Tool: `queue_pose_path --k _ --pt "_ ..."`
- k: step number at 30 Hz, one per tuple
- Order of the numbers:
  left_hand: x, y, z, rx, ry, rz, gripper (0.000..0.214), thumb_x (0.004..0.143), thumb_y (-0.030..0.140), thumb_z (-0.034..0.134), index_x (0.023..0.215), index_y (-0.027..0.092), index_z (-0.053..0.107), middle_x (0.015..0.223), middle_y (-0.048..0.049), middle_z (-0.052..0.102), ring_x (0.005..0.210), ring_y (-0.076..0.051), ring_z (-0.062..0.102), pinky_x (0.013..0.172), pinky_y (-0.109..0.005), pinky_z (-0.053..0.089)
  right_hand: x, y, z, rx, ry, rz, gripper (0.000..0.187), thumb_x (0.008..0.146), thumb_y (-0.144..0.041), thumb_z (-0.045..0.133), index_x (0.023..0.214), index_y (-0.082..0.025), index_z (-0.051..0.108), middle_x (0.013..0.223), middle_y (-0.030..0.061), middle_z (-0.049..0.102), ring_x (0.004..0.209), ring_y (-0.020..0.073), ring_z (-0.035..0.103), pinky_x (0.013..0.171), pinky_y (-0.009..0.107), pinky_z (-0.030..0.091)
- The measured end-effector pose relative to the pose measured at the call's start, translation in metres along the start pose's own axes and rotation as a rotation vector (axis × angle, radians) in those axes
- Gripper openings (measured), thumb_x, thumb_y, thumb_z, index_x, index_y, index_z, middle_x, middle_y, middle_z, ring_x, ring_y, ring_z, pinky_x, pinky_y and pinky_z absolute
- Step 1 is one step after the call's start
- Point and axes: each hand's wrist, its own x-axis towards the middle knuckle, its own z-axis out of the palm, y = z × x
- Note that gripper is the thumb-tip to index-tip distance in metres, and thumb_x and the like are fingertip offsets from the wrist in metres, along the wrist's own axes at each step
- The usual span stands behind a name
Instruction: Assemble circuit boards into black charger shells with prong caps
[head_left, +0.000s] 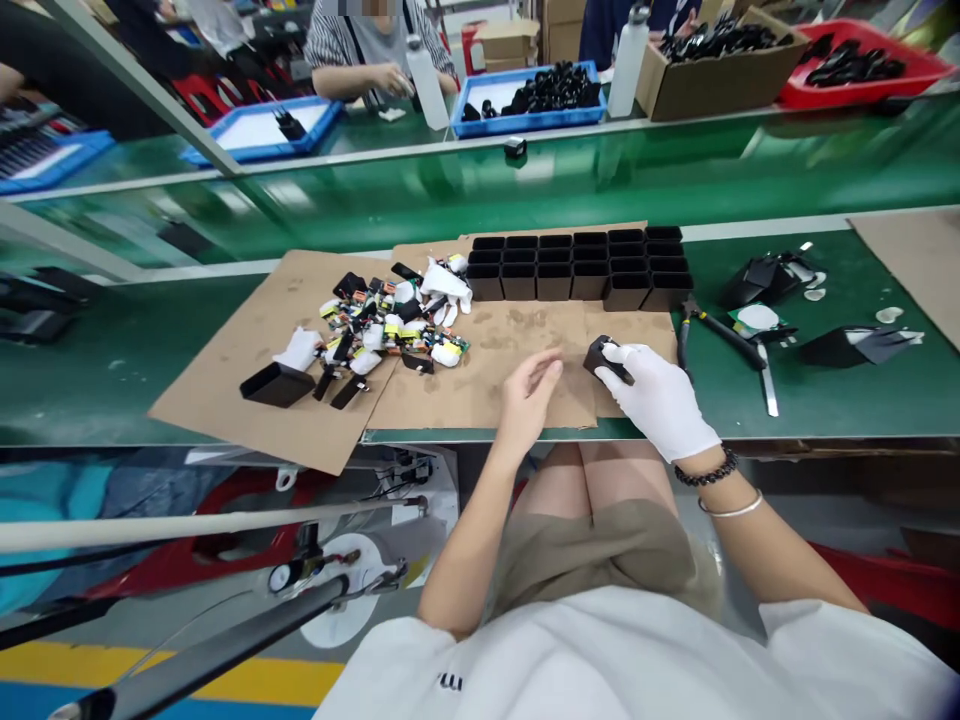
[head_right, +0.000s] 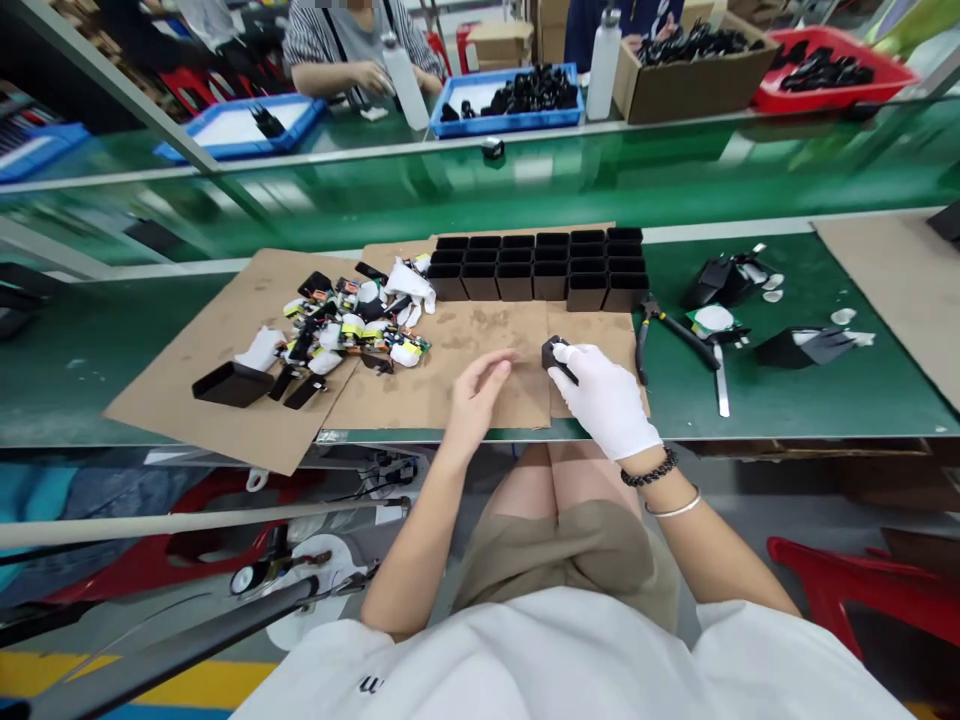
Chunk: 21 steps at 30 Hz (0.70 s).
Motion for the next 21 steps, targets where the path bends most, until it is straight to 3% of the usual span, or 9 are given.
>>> queue_pose_path --k 4,8,11,13,16,18,21 --pt "0.03 0.001 0.034 -0.056 -0.163 -0.046 0.025 0.096 0.027 0.055 0.108 0.016 0.074 0.12 -0.0096 0.076 0.116 -0.02 0.069 0.104 -0.032 0.052 -0.003 0.004 0.002 0.113 0.047 -0.012 0.027 0.095 -0.03 0.059 0.118 -0.022 0.069 0.116 0.0092 0.075 0.101 0.0277 0.074 0.082 0.04 0.061" --pt "0.042 0.0 0.041 -0.042 -0.234 -0.032 0.024 0.094 0.023 0.056 0.107 0.017 0.075 0.117 -0.0081 0.077 0.113 -0.019 0.07 0.103 -0.03 0.052 -0.006 0.01 0.005 0.316 0.055 0.016 0.031 0.09 -0.028 0.064 0.12 -0.021 0.069 0.121 0.0097 0.074 0.111 0.0284 0.072 0.095 0.046 0.06" --pt "0.041 -0.001 0.038 -0.083 -0.199 -0.048 0.024 0.094 0.028 0.059 0.107 0.017 0.075 0.115 -0.0092 0.077 0.112 -0.019 0.07 0.1 -0.031 0.054 -0.002 0.013 0.006 0.573 0.077 0.154 0.031 0.082 -0.03 0.072 0.111 -0.02 0.072 0.115 0.0101 0.077 0.109 0.0293 0.073 0.099 0.049 0.059" --pt "0.035 -0.002 0.034 -0.118 -0.123 -0.037 0.028 0.096 0.033 0.056 0.109 0.016 0.073 0.116 -0.0103 0.077 0.111 -0.02 0.071 0.099 -0.032 0.055 0.004 0.012 0.005 0.883 0.092 0.333 0.034 0.079 -0.036 0.075 0.109 -0.02 0.071 0.116 0.0096 0.076 0.107 0.0287 0.073 0.096 0.05 0.06" --pt "0.016 -0.003 0.024 -0.095 0.002 0.033 0.029 0.095 0.037 0.057 0.109 0.015 0.07 0.112 -0.0116 0.076 0.108 -0.02 0.072 0.098 -0.033 0.055 0.01 0.006 -0.002 1.417 0.03 0.522 0.033 0.086 -0.046 0.067 0.111 -0.024 0.068 0.122 0.0066 0.075 0.112 0.0253 0.072 0.095 0.048 0.062" --pt "-0.001 -0.003 0.012 0.018 0.048 0.107 0.026 0.093 0.036 0.061 0.107 0.015 0.069 0.11 -0.0116 0.076 0.107 -0.02 0.072 0.099 -0.034 0.055 0.011 0.0 -0.01 1.623 -0.049 0.546 0.027 0.091 -0.046 0.061 0.108 -0.026 0.069 0.121 0.0041 0.075 0.118 0.0226 0.07 0.101 0.045 0.059" --pt "-0.023 -0.001 -0.012 0.265 0.123 0.22 0.022 0.096 0.032 0.056 0.103 0.017 0.07 0.107 -0.0107 0.075 0.104 -0.02 0.07 0.098 -0.035 0.055 0.009 -0.007 -0.024 1.697 -0.156 0.513 0.024 0.095 -0.043 0.056 0.103 -0.026 0.071 0.121 0.0036 0.075 0.125 0.0205 0.066 0.107 0.042 0.055"
